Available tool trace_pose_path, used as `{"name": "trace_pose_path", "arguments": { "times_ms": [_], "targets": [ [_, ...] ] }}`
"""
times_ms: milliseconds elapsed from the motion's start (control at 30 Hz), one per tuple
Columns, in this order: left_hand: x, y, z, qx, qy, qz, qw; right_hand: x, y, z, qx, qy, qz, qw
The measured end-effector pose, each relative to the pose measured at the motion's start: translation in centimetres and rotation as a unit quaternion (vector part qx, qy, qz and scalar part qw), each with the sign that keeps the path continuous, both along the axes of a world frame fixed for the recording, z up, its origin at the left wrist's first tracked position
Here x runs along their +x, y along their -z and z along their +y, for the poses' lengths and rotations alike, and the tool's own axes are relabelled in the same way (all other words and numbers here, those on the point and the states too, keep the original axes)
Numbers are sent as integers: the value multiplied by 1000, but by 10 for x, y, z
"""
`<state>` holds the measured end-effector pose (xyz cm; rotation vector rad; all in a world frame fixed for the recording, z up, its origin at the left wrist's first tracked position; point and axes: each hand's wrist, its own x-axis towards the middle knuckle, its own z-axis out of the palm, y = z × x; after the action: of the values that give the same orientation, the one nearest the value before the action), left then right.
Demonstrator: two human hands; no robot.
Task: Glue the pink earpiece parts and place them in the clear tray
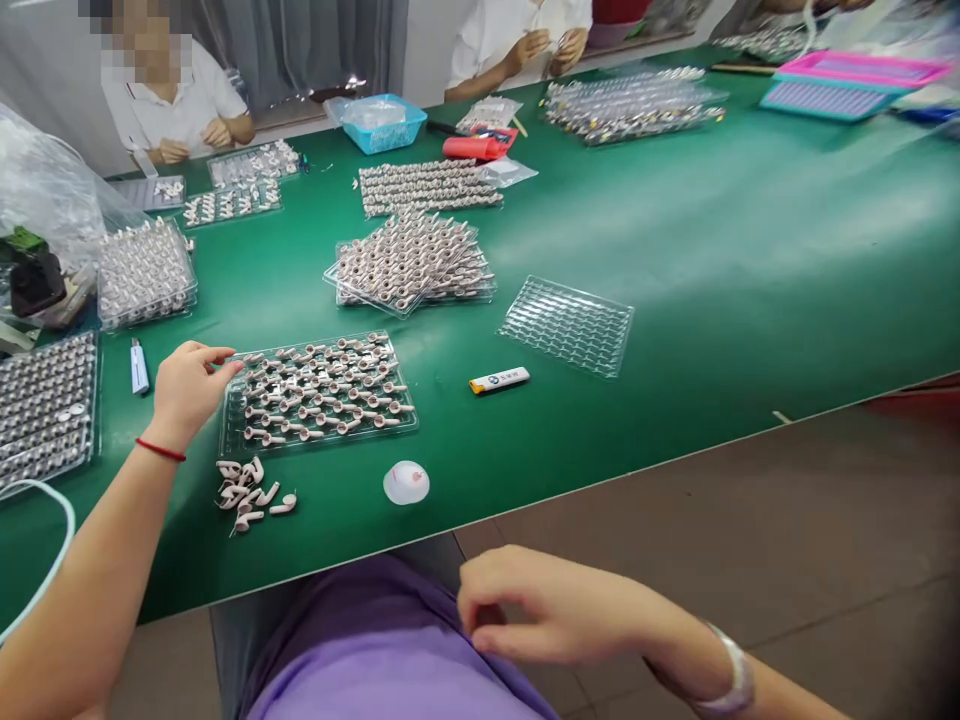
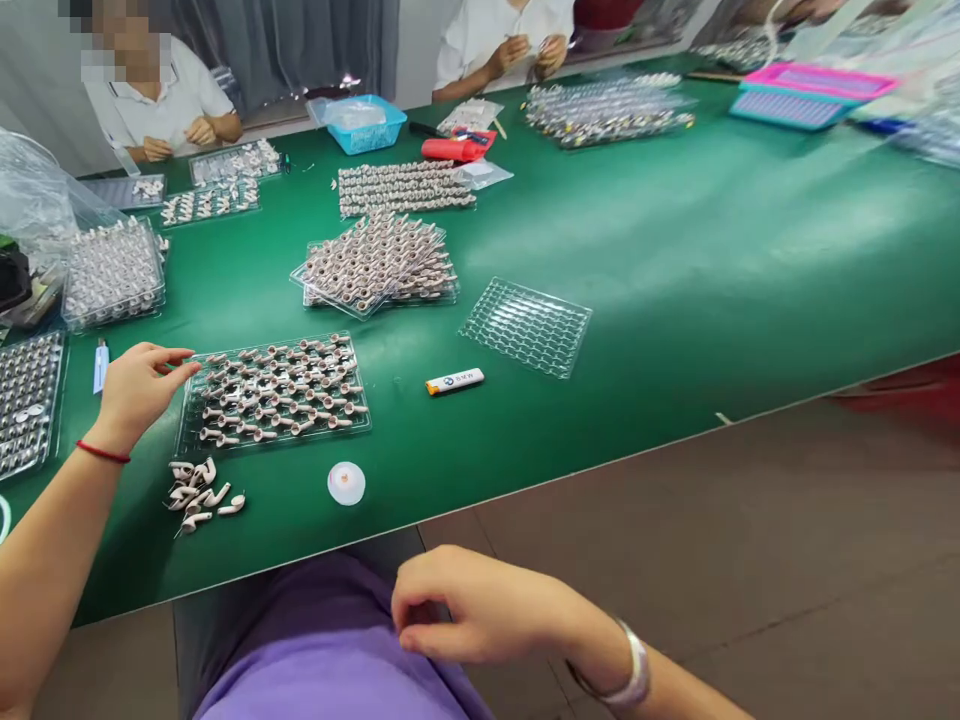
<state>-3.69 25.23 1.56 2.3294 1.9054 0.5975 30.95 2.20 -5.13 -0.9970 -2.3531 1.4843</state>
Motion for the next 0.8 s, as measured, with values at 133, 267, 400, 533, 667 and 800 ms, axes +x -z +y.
{"name": "trace_pose_path", "arguments": {
  "times_ms": [133,267,400,533,667,800],
  "targets": [
    [4,-3,-72,-36,76,-2,996,-2,-22,17,126,297,70,944],
    [12,9,-136,-41,162,25,986,-20,-7,34,155,361,41,919],
    [20,23,-162,31,133,115,984,-37,1,44,156,324,32,933],
    [25,32,-172,63,150,94,982,-55,-6,46,146,313,101,933],
    [27,35,-186,80,209,-26,974,-84,-15,50,-19,310,214,926],
    [26,32,-201,65,275,-104,954,-111,-18,59,-228,292,311,875]
  ]
}}
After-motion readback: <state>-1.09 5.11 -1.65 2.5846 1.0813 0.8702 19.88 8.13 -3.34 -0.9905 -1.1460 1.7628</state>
